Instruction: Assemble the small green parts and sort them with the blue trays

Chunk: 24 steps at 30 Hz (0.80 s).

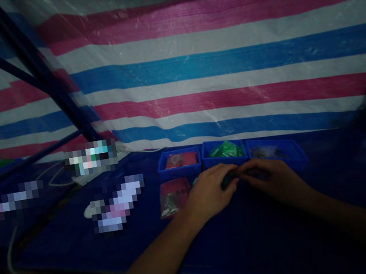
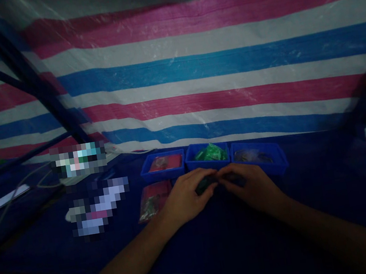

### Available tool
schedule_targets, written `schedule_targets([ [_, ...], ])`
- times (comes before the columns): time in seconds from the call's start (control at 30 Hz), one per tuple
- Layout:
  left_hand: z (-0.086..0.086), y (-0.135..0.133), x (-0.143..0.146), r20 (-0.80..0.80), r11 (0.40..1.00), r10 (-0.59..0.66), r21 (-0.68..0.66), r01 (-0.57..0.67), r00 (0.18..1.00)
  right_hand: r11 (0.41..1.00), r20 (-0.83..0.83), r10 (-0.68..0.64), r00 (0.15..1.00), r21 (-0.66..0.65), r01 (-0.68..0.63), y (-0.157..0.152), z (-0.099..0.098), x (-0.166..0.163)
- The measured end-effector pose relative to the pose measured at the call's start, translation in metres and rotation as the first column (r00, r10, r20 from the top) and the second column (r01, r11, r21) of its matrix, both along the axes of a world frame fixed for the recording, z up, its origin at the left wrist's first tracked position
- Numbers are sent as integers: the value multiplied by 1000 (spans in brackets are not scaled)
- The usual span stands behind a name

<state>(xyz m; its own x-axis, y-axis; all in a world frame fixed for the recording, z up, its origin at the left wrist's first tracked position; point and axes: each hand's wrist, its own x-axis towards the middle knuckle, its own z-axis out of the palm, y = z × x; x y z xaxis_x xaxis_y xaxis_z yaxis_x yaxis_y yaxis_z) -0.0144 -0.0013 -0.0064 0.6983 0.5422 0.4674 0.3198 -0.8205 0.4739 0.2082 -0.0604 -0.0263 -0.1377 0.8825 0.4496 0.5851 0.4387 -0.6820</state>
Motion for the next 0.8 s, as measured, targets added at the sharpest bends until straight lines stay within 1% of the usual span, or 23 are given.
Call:
schedule_targets([
  [0.1,2,1,2,66,998,5,-59,-1,998,1000,-124,9,992,-23,-12,1,-4,-2],
  [0.2,5,1,3,96,997,14,-77,-7,995,998,-200,-1,980,-65,-12,3,-7,-1],
  [0.37,9,-3,3,105,997,33,-72,-25,994,989,-267,-37,963,-149,-4,1,-5,-2],
  [0.57,9,-4,3,71,997,-4,-82,9,997,981,-345,13,938,-176,-79,-1,1,-9],
  [0.67,10,-4,3,88,996,11,-93,-3,996,974,-387,34,921,-193,-117,0,0,-9],
  [0.8,9,-4,3,116,994,36,-108,-23,993,965,-397,19,918,-233,-121,3,-4,-6],
])
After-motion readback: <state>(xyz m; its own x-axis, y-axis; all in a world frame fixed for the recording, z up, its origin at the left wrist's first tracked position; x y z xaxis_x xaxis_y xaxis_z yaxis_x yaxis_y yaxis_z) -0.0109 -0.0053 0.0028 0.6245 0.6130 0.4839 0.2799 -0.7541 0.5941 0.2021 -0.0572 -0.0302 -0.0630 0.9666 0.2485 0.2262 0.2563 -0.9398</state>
